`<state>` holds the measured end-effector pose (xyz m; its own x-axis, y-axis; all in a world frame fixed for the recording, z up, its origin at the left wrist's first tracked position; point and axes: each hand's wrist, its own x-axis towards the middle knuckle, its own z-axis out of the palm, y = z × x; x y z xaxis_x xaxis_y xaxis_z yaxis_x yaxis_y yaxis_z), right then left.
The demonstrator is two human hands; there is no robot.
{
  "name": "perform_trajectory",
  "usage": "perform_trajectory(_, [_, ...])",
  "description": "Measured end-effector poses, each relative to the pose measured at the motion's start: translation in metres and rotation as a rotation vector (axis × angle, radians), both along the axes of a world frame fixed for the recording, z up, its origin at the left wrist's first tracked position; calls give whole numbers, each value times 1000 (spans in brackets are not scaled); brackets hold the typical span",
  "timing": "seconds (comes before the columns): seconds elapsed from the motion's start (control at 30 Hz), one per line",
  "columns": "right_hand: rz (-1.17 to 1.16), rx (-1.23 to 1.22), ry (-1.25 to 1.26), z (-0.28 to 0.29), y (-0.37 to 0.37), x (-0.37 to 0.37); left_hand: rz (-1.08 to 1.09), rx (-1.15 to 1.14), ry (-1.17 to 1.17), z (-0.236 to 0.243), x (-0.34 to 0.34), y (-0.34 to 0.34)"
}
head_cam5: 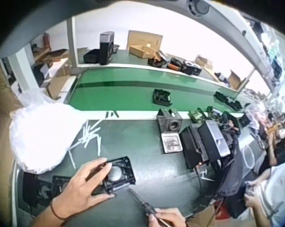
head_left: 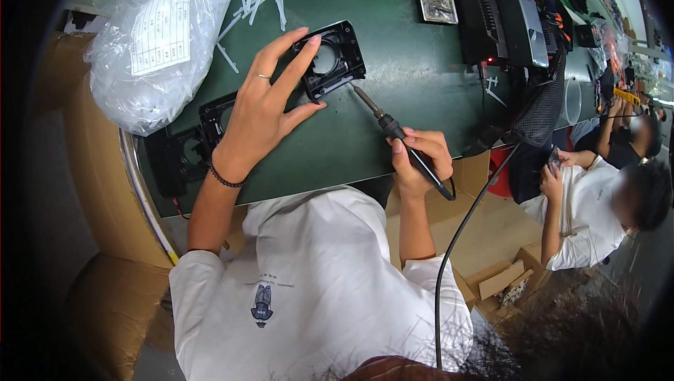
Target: Soldering components onto small black plastic electronic housings.
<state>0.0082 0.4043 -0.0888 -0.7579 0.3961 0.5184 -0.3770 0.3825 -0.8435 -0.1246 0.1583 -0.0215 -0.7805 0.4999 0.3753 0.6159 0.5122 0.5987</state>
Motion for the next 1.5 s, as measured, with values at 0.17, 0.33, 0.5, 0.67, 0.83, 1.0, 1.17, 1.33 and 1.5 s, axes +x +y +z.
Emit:
perform_trajectory(0.17, [7,122,-2,7,-3,-4,-9,28,5,-3,-2,-1])
perform_trajectory(0.33, [20,160,-25,11,-2,-3,-14,43,6,-3,-1,0])
perform_trajectory(0.5, [30,179,-34,10,1,-3,-9,45,5,-4,-1,0])
perform_trajectory(0.67, [41,173,-40,8,2,-2,-14,44,13,-5,0,-1])
perform_trajectory(0.83, [43,177,-43,8,1,-2,-17,40,15,-6,-1,-1])
perform_trajectory(1.0, [45,170,-57,7,2,-1,-15,35,20,-7,-1,-1])
perform_trajectory(1.17, [42,160,-56,6,4,1,-15,37,12,-7,-1,-1])
perform_trajectory(1.33, [75,60,-7,8,1,1,-12,51,-7,-7,-1,-1])
perform_trajectory(1.5, [177,77,-20,10,2,0,-18,61,-5,-8,-1,-1])
